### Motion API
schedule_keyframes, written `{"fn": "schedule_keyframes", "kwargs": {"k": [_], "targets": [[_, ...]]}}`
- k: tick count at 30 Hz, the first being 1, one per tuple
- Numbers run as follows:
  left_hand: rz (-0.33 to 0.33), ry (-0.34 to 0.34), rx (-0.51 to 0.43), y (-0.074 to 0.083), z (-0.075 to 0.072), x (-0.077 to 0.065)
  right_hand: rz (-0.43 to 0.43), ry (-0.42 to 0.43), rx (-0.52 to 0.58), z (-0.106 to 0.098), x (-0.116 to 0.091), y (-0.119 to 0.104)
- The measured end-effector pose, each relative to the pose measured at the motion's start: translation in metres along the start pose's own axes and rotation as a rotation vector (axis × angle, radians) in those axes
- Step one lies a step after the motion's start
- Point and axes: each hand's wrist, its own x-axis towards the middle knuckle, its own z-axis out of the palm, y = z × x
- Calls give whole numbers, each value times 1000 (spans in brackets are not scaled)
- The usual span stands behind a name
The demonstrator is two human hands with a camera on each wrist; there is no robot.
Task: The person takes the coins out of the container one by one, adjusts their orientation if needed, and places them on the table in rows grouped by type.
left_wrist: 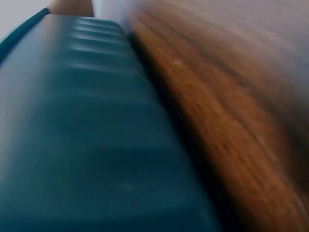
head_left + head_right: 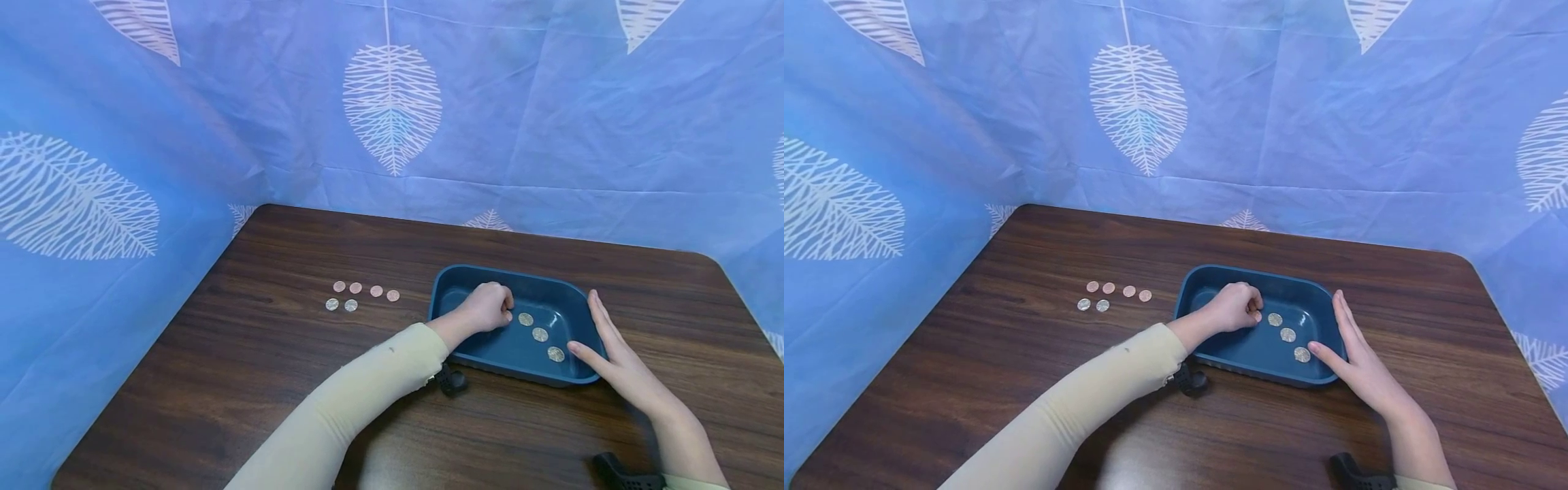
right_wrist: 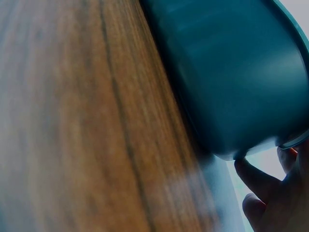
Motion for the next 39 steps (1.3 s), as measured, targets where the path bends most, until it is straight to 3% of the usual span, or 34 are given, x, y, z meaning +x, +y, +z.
{"fn": "schedule_keyframes", "kwargs": {"k": [4,8,14,29,35,39], "targets": [[-1,-7,113,2,3,1,4,1,-1,-1,0,0],[-1,-28,154,2,3,1,4,0,-1,0,0,0],[-16,-96,124,3,3,1,3,3,-6,1,-1,-1],[-20,-117,38,0,-1,-1,9,6,-8,2,-1,0],[-2,-126,95,0,-2,0,4,8,-9,2,-1,1],[-26,-121,108,1,-1,0,6,8,-5,2,-1,1]]}}
